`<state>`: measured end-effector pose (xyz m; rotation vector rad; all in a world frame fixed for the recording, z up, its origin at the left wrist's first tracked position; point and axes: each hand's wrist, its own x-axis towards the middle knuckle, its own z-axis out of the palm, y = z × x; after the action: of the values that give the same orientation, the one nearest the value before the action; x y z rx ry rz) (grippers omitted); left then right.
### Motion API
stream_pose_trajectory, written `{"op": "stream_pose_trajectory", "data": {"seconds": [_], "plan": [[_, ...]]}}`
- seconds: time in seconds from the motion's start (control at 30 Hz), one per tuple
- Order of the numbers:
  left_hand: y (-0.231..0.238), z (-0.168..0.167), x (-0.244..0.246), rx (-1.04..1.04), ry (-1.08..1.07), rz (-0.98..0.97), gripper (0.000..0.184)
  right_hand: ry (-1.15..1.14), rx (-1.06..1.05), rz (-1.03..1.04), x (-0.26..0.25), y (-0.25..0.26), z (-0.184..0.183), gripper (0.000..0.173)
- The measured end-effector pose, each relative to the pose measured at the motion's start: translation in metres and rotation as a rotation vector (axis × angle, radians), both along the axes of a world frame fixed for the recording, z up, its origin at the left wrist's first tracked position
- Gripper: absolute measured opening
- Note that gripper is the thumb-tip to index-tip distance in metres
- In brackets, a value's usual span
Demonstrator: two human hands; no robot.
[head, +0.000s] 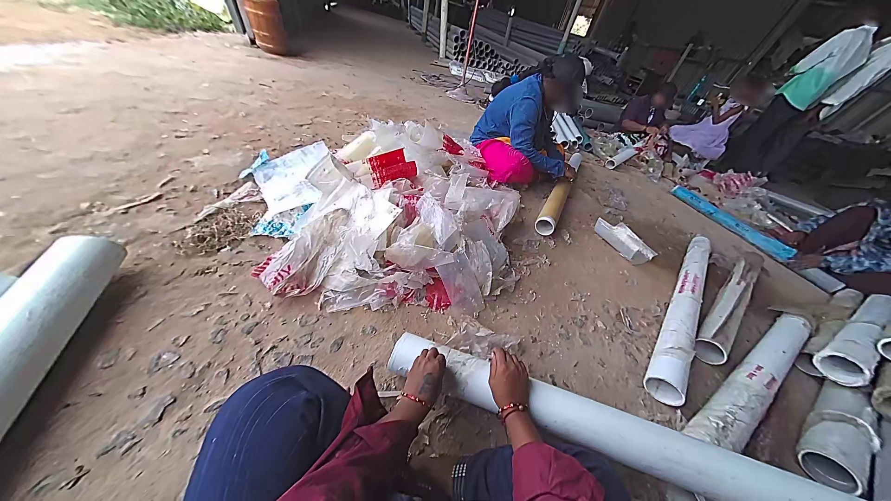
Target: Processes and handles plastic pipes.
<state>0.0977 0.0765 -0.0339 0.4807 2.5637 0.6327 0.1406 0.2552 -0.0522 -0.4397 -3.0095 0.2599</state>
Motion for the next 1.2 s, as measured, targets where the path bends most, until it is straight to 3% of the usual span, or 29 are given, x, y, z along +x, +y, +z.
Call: {"op": "stream_pose_trajectory", "data": {"seconds": [0.13,0.5,0.7,0.9,1.2], "plan": [[0.0,0.002,0.0,-0.039,-0.052,0.01,0.031,0.038,0.011,0.003,0.0,-0.001,-0.003,0.032],[0.0,0.004,-0.002,-0.222,-0.055,-0.318,0.041,0.023,0.028,0.007,0.002,-0.001,-0.005,0.032],[-0.002,0.008,0.003,-0.01,-0.171,0.102,0.041,0.042,0.018,0.009,0.0,0.0,-0.004,0.032],[0.002,0.002,0.003,-0.123,-0.077,-0.022,0.033,0.001,0.02,-0.008,0.0,0.001,-0.003,0.034],[0.007,0.004,0.013,-0.099,-0.091,0.091,0.044,0.046,0.002,0.017,0.001,0.002,-0.005,0.032]]}}
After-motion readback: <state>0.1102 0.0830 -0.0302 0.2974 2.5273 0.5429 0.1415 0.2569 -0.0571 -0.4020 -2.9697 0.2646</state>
